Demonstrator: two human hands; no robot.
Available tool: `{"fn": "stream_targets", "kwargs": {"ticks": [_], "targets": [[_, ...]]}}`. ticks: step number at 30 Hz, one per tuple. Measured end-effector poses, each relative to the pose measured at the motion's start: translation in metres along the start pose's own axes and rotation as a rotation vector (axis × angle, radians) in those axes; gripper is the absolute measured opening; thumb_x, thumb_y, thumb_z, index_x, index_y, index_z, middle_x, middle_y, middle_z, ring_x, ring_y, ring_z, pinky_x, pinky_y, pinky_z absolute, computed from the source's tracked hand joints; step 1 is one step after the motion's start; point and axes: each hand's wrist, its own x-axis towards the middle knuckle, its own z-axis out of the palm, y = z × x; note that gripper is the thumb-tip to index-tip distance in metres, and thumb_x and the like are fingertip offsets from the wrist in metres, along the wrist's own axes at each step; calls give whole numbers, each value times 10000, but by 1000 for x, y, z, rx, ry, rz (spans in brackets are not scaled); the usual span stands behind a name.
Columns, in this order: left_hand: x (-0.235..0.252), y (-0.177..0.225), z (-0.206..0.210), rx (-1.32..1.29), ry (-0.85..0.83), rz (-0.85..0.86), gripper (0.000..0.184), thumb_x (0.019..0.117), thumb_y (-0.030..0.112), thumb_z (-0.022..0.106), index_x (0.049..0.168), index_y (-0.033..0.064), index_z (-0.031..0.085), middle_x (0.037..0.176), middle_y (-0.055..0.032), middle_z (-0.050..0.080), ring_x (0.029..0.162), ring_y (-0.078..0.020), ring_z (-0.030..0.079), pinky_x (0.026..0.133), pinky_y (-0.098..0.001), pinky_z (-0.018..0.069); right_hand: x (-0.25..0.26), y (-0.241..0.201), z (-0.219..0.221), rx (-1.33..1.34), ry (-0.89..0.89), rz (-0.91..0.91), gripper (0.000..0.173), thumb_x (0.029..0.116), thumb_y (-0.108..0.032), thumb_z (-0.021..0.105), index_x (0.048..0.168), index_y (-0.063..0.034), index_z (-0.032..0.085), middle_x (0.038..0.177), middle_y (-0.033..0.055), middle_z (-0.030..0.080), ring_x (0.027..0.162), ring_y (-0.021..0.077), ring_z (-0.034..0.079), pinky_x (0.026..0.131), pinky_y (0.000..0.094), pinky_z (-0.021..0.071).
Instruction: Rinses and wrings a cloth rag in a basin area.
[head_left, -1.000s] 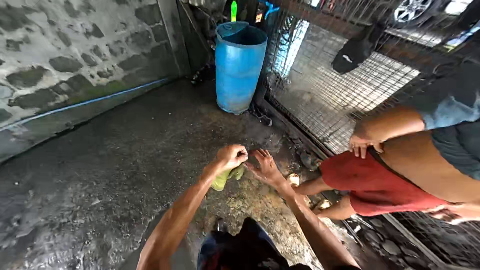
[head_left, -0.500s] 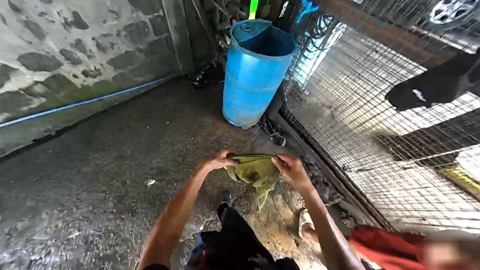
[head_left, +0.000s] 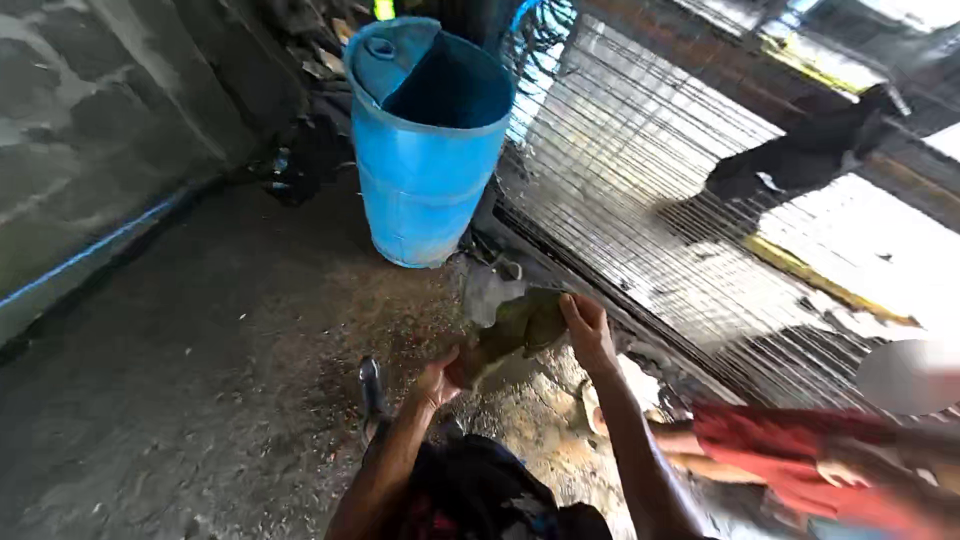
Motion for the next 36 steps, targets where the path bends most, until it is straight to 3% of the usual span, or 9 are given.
{"fn": "stream_targets", "kwargs": {"ticks": [3,7,9,11,14,19,24,30,36], "targets": [[35,109,-8,316,-8,-7,274,1008,19,509,1254,70,621,1054,-72,726,877,-163,707,760,-348,611,-2,2,12,-179,171,58,326,1072,-264,506,1017,-7,699,843,51,680,771,101,652,761,351,576],[88,247,3,362,-183,66,311,1004,168,557,1291,99,654,1108,-32,733,768,-71,690,632,-225,585,0,-54,72,-147,369,107,297,1065,-215,494,999,-5,695,851,8,687,797,38,659,790,285,582],[102,260,2,368,-138,159,453,1114,364,338,1456,143,538,1316,11,671,997,-6,663,854,-208,557,1,-72,112,-86,451,140,291,1065,-203,481,957,-20,679,815,-4,669,777,41,647,777,290,575],[102,256,2,310,-51,162,548,1137,380,189,1428,54,519,1254,-61,679,1086,-88,655,959,-315,550,9,-79,142,-43,513,132,290,1065,-198,477,967,-20,683,819,-10,674,791,36,651,803,285,573],[104,276,4,229,-80,60,658,1108,498,164,1270,54,622,1074,-74,752,985,-139,724,862,-368,617,29,-90,167,-168,506,163,297,1059,-202,487,977,-3,691,807,-11,664,764,-1,626,763,230,546],[148,326,-1,530,-73,19,278,1072,191,488,1297,55,580,1131,-79,691,1019,-159,677,903,-388,583,37,-86,171,-431,378,207,316,1056,-198,509,1092,29,726,946,130,741,891,139,700,869,355,571],[165,362,7,435,-182,99,196,1050,105,458,1135,71,631,1004,-63,719,929,-175,708,846,-406,613,55,-107,169,-470,419,226,324,1064,-260,523,1080,-19,739,996,131,737,977,207,700,917,455,552],[187,390,12,381,-221,144,269,1087,198,387,1184,86,612,1029,-75,721,940,-188,715,831,-405,619,46,-122,140,-545,628,217,309,1073,-220,509,1153,-11,722,1068,176,733,1026,285,700,946,523,541],[199,388,59,530,-272,137,138,1036,93,516,956,110,626,871,-15,707,799,-128,700,742,-337,615,39,-133,103,-612,723,282,310,1080,-228,527,1150,15,707,1040,249,705,961,400,682,876,618,516]]}}
